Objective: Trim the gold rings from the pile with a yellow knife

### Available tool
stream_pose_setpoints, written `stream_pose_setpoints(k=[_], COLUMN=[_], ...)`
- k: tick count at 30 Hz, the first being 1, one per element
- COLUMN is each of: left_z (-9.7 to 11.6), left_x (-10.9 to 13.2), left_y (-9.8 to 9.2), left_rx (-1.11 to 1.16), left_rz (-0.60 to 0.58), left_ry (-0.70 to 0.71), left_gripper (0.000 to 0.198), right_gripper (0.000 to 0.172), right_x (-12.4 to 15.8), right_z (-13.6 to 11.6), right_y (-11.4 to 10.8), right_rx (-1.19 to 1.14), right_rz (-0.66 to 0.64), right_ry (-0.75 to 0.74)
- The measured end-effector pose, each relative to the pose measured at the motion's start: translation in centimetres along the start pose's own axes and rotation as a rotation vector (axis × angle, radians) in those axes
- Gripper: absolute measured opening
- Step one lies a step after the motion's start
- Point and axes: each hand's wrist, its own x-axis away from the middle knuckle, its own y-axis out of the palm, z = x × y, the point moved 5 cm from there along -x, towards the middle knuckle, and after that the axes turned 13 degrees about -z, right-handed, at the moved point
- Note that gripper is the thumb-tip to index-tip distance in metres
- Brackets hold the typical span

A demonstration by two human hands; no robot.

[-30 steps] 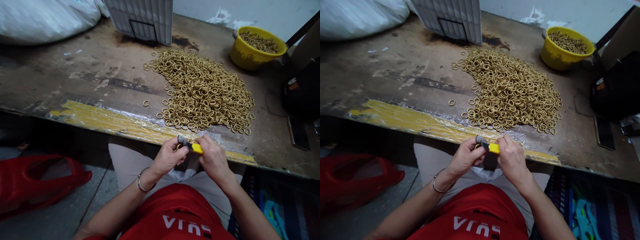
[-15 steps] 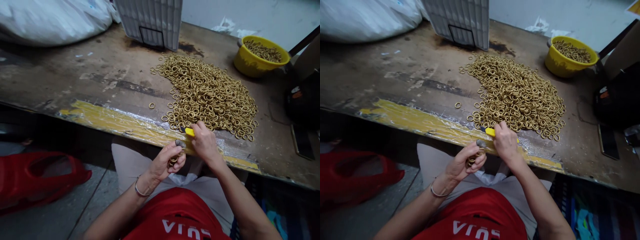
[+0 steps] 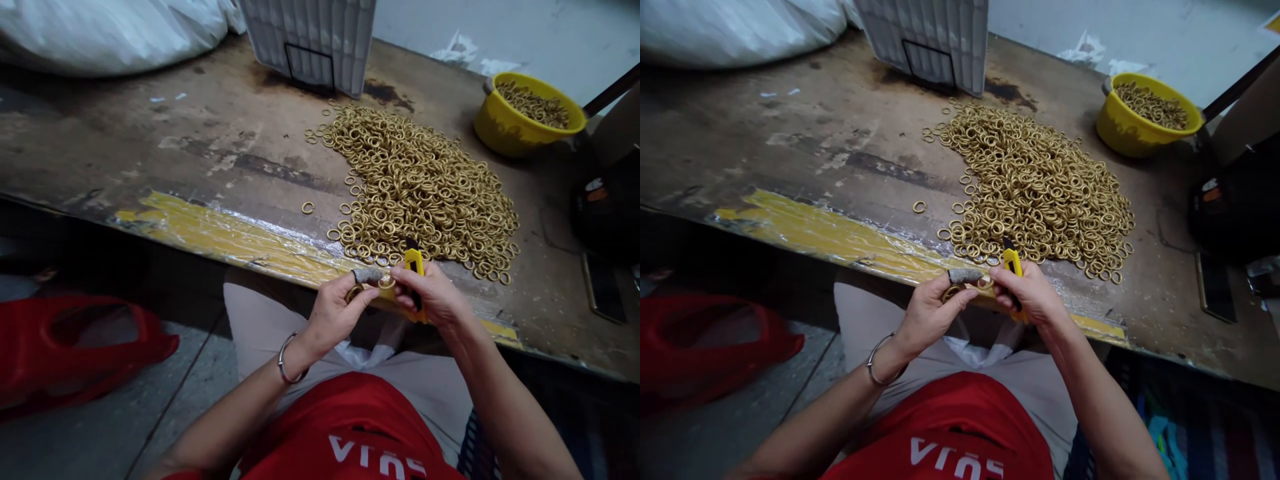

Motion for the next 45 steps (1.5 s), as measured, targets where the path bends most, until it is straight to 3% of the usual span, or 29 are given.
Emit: stream_pose_setpoints(k=[3, 6, 8, 12, 15, 20, 25, 27, 29, 31, 33, 37, 40, 42, 45], left_z=[0.4, 0.8, 0.3, -1.0, -1.1, -0.4, -0.2, 0.2, 0.6, 0.8, 0.6, -2.1, -4.4, -4.9, -4.4], left_x=[0.0, 0.0, 0.0, 0.1, 0.2, 0.3, 0.2, 0.4, 1.0, 1.7, 2.4, 3.2, 3.9, 4.2, 3.9], left_y=[0.8, 1.4, 1.6, 2.6, 3.3, 3.8, 3.6, 3.4, 3.2, 3.3, 3.6, 4.5, 5.8, 6.1, 5.4], left_rx=[-0.029, -0.007, 0.084, 0.357, 0.466, 0.447, 0.369, 0.332, 0.306, 0.272, 0.175, -0.277, -0.659, -0.796, -0.656], left_rz=[-0.082, -0.115, -0.101, -0.110, -0.139, -0.145, -0.145, -0.155, -0.202, -0.312, -0.432, -0.538, -0.647, -0.668, -0.620], left_ry=[0.036, 0.032, -0.054, -0.269, -0.311, -0.308, -0.304, -0.290, -0.287, -0.298, -0.274, -0.196, -0.161, -0.119, -0.133], left_gripper=[0.016, 0.012, 0.011, 0.028, 0.036, 0.034, 0.030, 0.026, 0.022, 0.019, 0.015, 0.008, 0.020, 0.030, 0.016], right_gripper=[0.042, 0.044, 0.044, 0.022, 0.017, 0.019, 0.025, 0.027, 0.023, 0.018, 0.016, 0.018, 0.018, 0.017, 0.019], right_x=[0.4, 0.9, 1.8, 4.7, 5.7, 5.8, 5.5, 5.2, 4.9, 4.9, 5.0, 3.4, 1.2, -0.3, -1.5], right_z=[0.8, 1.2, 0.9, 0.0, 0.9, 1.8, 1.4, 1.4, 1.4, 1.3, 0.9, 0.4, 0.2, 0.0, -0.5], right_y=[0.4, 0.7, 0.5, 0.7, 1.3, 1.3, 1.9, 1.3, -0.8, -3.6, -5.3, -3.9, -1.8, -1.0, -0.9], right_rx=[-0.131, -0.095, 0.100, 0.864, 1.242, 1.418, 1.500, 1.537, 1.538, 1.488, 1.423, 1.369, 1.440, 1.513, 1.546], right_rz=[-0.028, -0.047, 0.025, 0.316, 0.387, 0.442, 0.501, 0.522, 0.589, 0.714, 0.773, 0.577, 0.509, 0.491, 0.455], right_ry=[0.039, 0.036, -0.046, -0.323, -0.319, -0.235, -0.271, -0.239, -0.092, 0.085, 0.060, -0.208, -0.152, -0.069, 0.016])
